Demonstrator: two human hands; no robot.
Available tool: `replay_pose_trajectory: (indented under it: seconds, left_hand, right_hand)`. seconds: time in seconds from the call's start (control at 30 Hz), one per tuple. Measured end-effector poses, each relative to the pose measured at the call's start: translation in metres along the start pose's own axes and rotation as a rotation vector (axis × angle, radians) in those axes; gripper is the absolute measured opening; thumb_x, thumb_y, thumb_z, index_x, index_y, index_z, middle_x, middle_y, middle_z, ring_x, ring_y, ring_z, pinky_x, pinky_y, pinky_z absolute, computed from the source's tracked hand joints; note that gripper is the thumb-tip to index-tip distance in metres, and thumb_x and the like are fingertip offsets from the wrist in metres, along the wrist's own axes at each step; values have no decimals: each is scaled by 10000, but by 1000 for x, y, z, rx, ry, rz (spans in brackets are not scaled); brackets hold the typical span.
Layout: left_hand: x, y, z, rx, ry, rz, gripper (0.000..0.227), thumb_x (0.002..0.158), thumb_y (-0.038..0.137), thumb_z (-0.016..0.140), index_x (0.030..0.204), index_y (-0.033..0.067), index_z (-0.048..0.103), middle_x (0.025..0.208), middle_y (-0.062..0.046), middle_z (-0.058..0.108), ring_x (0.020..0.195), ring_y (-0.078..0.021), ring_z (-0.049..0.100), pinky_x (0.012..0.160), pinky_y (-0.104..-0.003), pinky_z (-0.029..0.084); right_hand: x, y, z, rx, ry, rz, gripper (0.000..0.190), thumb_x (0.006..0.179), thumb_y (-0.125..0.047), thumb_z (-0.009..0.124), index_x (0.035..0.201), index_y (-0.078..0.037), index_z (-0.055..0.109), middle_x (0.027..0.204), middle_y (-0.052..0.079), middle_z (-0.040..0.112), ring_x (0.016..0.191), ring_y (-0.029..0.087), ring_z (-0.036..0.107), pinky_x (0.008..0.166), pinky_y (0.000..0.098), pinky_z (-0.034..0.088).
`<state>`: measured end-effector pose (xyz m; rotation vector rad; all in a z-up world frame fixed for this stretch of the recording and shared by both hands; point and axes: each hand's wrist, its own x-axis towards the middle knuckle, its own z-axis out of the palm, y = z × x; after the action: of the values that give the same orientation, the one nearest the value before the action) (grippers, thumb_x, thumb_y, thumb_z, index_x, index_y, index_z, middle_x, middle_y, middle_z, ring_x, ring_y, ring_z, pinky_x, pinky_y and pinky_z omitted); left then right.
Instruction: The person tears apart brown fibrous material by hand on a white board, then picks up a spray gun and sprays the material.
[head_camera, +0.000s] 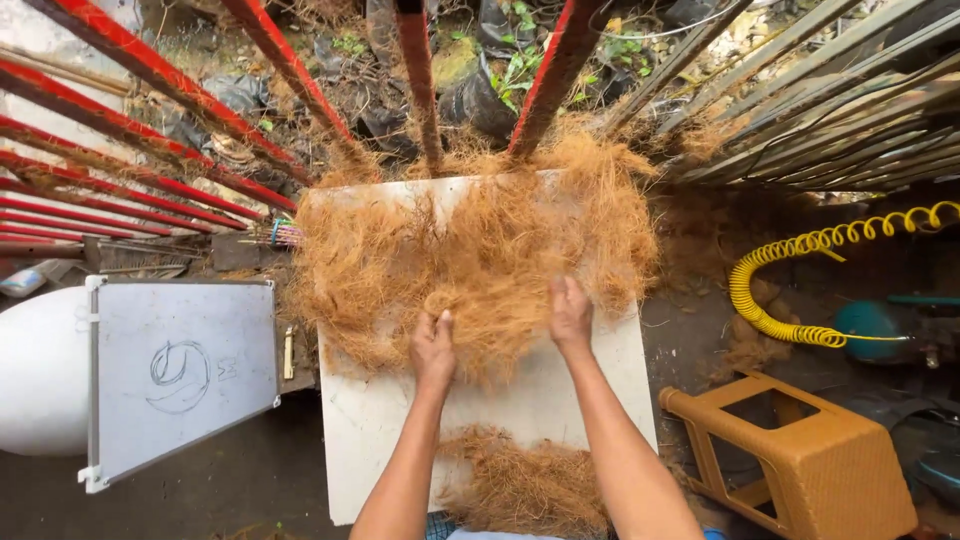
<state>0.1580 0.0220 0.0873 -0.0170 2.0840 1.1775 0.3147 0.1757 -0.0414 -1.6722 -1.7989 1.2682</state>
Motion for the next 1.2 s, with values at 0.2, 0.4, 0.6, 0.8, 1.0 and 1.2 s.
replay_pose_trajectory:
  seconds: [0.2, 0.4, 0.6, 0.8, 1.0, 1.2]
  left_hand:
    - [47, -57, -13, 91, 168, 54, 212, 1015, 293, 546, 949, 104, 618, 746, -156, 647, 733, -267, 585, 662, -423, 429]
    - [17, -44, -5, 250, 324, 570, 680, 838, 133, 744, 1414, 31, 396, 1332, -277, 469, 1238, -463, 490, 1018, -593, 422]
    - [-12, -30, 55, 183, -291, 296, 546, 961, 475, 552, 1311, 57, 566, 1142, -182, 670, 1125, -359, 655, 946, -511, 514]
    - [29, -84, 68, -82, -190, 56, 245, 932, 320, 648, 781, 135, 706, 584, -14, 586, 623, -137, 542, 582, -291, 429]
    - [52, -116, 44, 87, -1, 1, 236, 930, 341, 608, 801, 169, 704, 577, -59, 589, 605, -186, 510, 570, -350, 391]
    - [70, -143, 43, 15, 335, 64, 185, 938, 300, 628, 861, 145, 695, 707, -113, 674, 687, -274, 632, 674, -376, 477]
  right_hand:
    - [30, 46, -29, 45, 143, 92, 453, 1050, -491, 483, 1088, -95, 701, 1044, 129, 714, 1092, 291, 641, 974, 442, 462]
    - [2, 19, -25, 112, 116, 92, 373, 1027, -412, 486, 955, -66, 607, 904, 140, 607, 945, 239, 540, 867, 462, 416]
    - [-42, -33, 1, 252, 57, 140, 319, 1016, -389, 481, 993, -93, 599, 937, 49, 553, 1013, 190, 508, 908, 364, 399]
    - [-23, 0, -11, -3, -68, 126, 432, 1007, -479, 448, 971, -97, 647, 897, 182, 656, 940, 320, 611, 833, 444, 463]
    - [-7, -9, -54, -88, 65, 141, 356, 1006, -423, 495, 1002, -119, 680, 960, 160, 709, 1018, 361, 654, 862, 467, 487]
    - [4, 19, -53, 41, 346, 122, 325, 1035, -377, 496, 974, -96, 647, 906, 194, 654, 938, 350, 629, 850, 455, 461]
